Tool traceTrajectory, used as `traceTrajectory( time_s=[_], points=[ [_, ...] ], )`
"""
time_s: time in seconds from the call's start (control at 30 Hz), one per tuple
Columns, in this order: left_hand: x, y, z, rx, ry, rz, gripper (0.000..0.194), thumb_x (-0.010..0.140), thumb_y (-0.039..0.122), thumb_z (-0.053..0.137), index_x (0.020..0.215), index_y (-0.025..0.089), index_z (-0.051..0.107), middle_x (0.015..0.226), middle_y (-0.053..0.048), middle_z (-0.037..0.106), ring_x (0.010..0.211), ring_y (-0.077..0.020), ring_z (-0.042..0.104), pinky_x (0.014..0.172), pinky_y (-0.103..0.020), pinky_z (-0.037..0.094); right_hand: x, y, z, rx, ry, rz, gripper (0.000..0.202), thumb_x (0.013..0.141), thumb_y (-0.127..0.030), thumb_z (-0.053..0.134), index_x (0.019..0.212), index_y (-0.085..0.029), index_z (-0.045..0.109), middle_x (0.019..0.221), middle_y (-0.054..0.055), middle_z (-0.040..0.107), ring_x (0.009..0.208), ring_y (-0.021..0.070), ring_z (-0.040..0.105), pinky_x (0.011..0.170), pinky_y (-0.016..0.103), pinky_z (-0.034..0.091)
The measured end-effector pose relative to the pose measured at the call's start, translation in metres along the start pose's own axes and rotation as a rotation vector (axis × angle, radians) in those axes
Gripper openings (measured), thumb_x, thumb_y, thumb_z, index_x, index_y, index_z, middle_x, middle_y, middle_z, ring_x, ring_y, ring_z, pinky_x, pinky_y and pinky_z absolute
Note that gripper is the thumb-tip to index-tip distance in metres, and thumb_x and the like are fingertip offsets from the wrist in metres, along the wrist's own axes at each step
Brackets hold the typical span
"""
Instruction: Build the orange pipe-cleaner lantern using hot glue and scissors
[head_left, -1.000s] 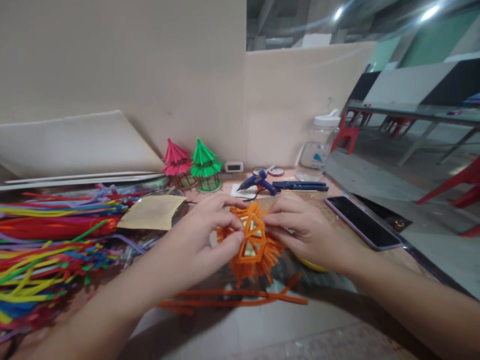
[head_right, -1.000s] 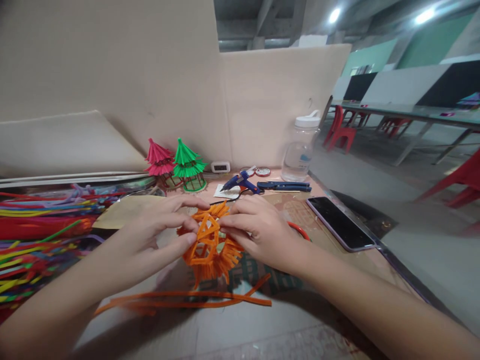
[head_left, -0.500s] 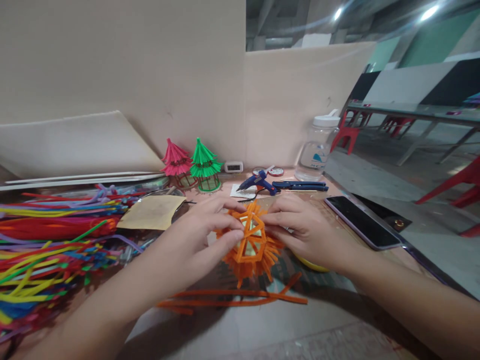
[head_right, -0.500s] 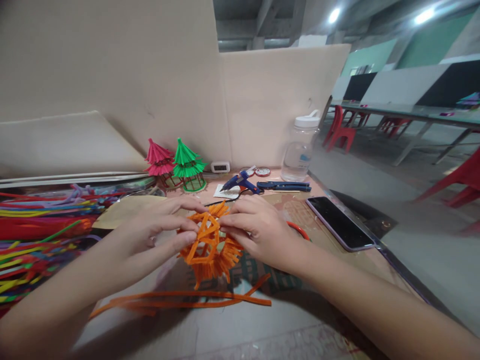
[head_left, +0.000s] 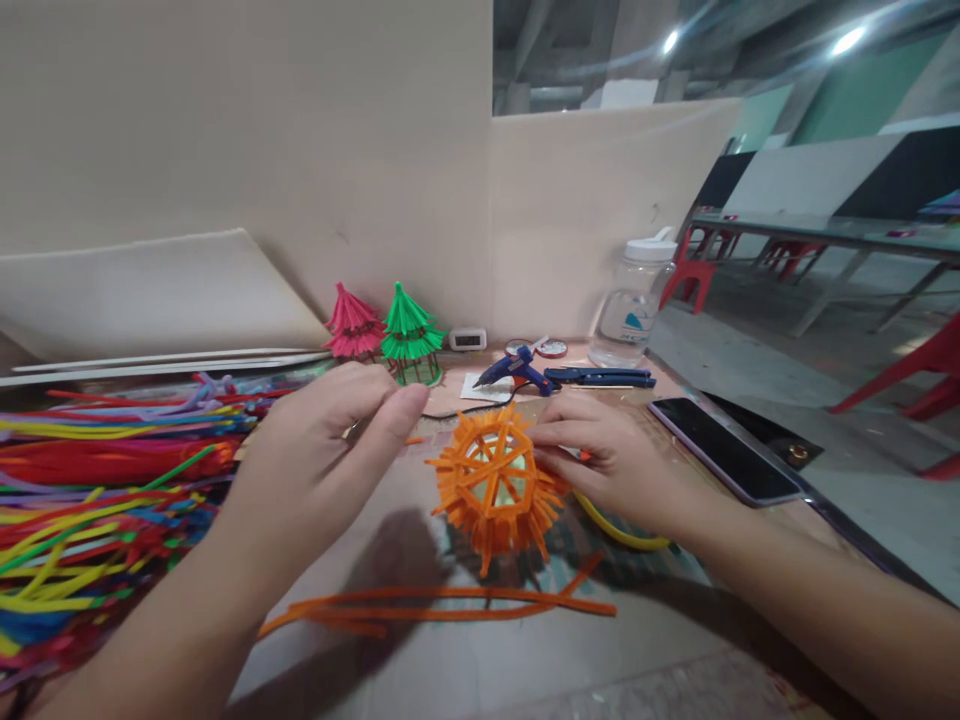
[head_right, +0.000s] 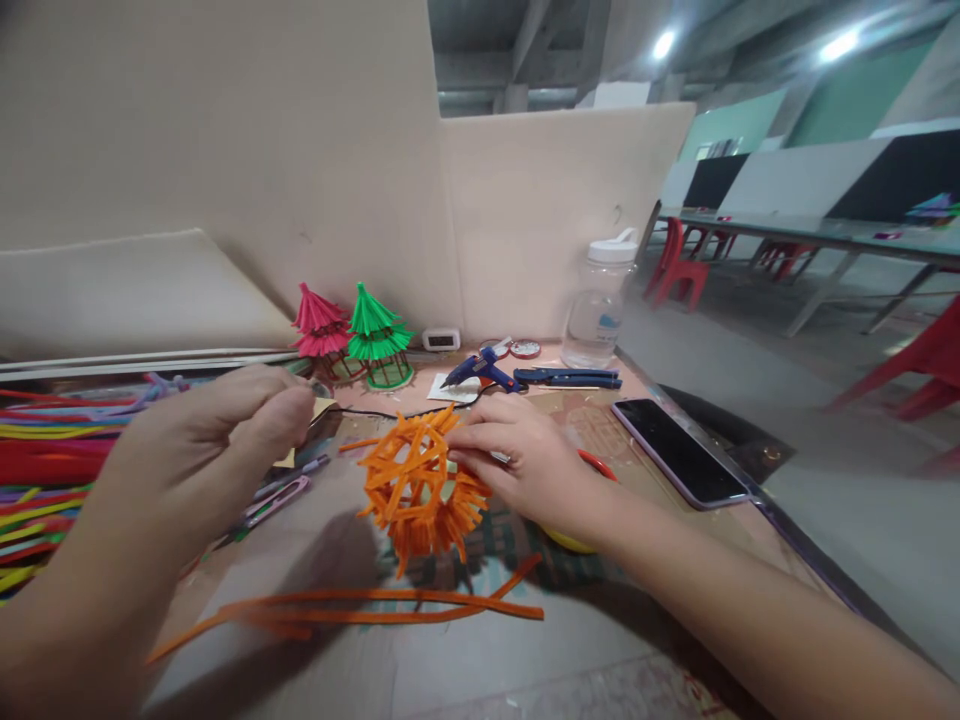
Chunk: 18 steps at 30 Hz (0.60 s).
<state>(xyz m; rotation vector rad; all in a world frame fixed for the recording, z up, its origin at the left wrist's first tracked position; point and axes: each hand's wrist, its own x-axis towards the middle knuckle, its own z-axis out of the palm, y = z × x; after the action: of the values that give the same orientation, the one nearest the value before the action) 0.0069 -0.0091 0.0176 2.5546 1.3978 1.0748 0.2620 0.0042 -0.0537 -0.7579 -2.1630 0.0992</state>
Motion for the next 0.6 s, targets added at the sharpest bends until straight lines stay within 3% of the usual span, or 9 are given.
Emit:
traceTrajectory(
  time_s=[0.1,0.23,0.33,0.4,0.43,0.5,0.6],
  points=[
    [0.001,-0.007,0.003,-0.028,-0.039,0.023,0.037,0.100,0.037,0.041,0.067,0.022,0.050,0.065,0.001,0.049,0.063,-0.0169,0.050,0.059,-0.031,0.037,0.000,0.002,0.001,0.000,-0.003,0.009,0.013,0.092,-0.013,0.062,0.086,-0.019,0.071,0.081,0.004,0.068,0.078,0.0160,0.060,0.070,0.029,0.048],
    [0.001,-0.014,0.006,-0.182,-0.024,0.053,0.015,0.095,0.031,0.056,0.083,0.022,0.057,0.087,-0.001,0.064,0.082,-0.0175,0.061,0.073,-0.032,0.047,-0.001,0.006,0.004,0.018,0.019,0.010,0.015,0.092,-0.012,0.060,0.085,-0.019,0.071,0.082,0.004,0.069,0.080,0.0162,0.061,0.073,0.030,0.049],
    [0.000,-0.010,0.005,-0.382,-0.023,0.001,0.019,0.088,0.027,0.070,0.074,0.023,0.057,0.098,0.001,0.071,0.095,-0.0179,0.067,0.081,-0.032,0.053,-0.001,0.008,0.005,0.040,0.025,0.044,0.015,0.093,-0.012,0.059,0.087,-0.019,0.071,0.082,0.004,0.070,0.080,0.0158,0.062,0.073,0.029,0.050],
    [-0.002,-0.005,0.002,-0.578,-0.086,-0.038,0.025,0.088,0.027,0.070,0.069,0.022,0.055,0.108,0.002,0.074,0.102,-0.0187,0.069,0.083,-0.032,0.056,-0.001,0.008,0.005,0.046,0.022,0.069,0.016,0.093,-0.013,0.058,0.086,-0.019,0.071,0.082,0.004,0.070,0.080,0.0158,0.062,0.072,0.029,0.050],
    [-0.003,-0.002,0.001,-0.682,-0.143,-0.061,0.026,0.091,0.029,0.068,0.070,0.022,0.054,0.106,0.002,0.076,0.098,-0.0182,0.071,0.080,-0.031,0.058,-0.001,0.009,0.006,0.045,0.026,0.075,0.016,0.093,-0.013,0.058,0.085,-0.020,0.071,0.081,0.004,0.070,0.080,0.0158,0.063,0.072,0.029,0.050],
    [-0.006,0.000,-0.001,-0.854,-0.280,-0.101,0.025,0.096,0.039,0.059,0.078,0.024,0.055,0.081,0.003,0.076,0.069,-0.0140,0.072,0.066,-0.029,0.060,0.000,0.010,0.006,0.042,0.038,0.079,0.016,0.093,-0.014,0.059,0.084,-0.020,0.071,0.081,0.004,0.070,0.080,0.0160,0.063,0.072,0.028,0.050],
    [-0.007,-0.002,-0.005,-0.933,-0.333,-0.178,0.029,0.099,0.048,0.051,0.082,0.026,0.059,0.043,0.009,0.050,0.036,-0.0085,0.048,0.043,-0.021,0.048,0.000,0.014,0.008,0.046,0.042,0.087,0.015,0.092,-0.014,0.060,0.085,-0.019,0.072,0.081,0.004,0.070,0.079,0.0162,0.064,0.071,0.028,0.051]
  ],
)
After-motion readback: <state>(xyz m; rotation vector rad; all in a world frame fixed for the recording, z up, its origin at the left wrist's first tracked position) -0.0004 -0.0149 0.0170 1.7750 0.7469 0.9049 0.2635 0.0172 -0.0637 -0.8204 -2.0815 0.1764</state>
